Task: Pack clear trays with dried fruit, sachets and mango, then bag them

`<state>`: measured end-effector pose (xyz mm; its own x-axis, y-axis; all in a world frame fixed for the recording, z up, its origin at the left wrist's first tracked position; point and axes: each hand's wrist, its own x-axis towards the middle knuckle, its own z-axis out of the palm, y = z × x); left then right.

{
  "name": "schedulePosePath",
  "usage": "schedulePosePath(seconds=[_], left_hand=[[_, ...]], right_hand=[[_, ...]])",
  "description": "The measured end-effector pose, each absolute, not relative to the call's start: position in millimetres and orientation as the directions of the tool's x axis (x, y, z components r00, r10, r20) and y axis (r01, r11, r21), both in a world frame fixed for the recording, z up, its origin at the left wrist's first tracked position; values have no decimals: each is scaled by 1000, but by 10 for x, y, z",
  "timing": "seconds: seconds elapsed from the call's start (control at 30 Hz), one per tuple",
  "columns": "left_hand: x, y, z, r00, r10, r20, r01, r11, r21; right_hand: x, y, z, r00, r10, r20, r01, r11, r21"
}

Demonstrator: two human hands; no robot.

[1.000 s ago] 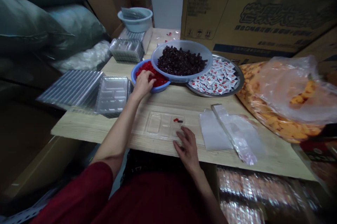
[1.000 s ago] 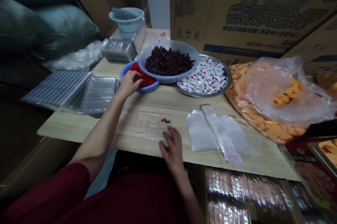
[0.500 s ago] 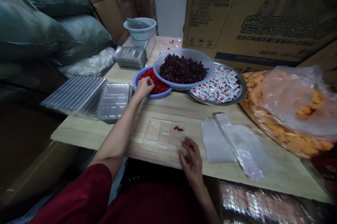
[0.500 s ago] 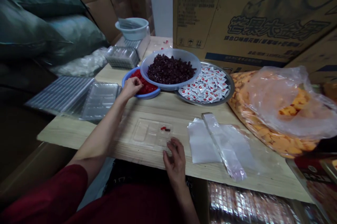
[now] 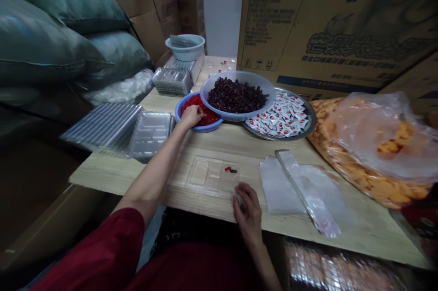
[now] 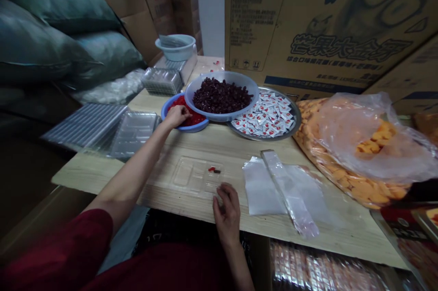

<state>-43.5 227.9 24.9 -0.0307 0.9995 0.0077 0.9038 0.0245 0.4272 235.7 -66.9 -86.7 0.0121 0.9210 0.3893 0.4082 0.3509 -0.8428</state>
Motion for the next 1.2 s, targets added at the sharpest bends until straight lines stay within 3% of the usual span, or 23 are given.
schedulePosePath(seconds=[0.43,0.67,0.87,0.97,1.07,1.13,1.2], left_hand=[[-554,2334,180,55,998,-11,909,-45,414],[-465,2339,99,-65,995,72,882,23,470],[-534,2178,219,-236,925,298,811,19,585],[-454,2115,472,-287,813,507,722,-165,672],[-196,2194,787,-33,807,589,729,-384,567],[15,2326,945,187,859,476,793,-418,442],[186,2476,1018,291,907,304,856,-388,341]], right_hand=[[2340,-654,-973,2,883,469,458,416,-785],[2335,-653,-1017,7,878,479,474,419,-775],[2335,-656,-1021,-1,872,490,475,432,-767],[2332,-660,-998,6,878,479,456,424,-783],[2333,-666,-971,37,883,468,431,408,-805],[2335,-670,-959,52,886,461,418,400,-816],[2335,-674,-952,56,890,453,415,392,-821]])
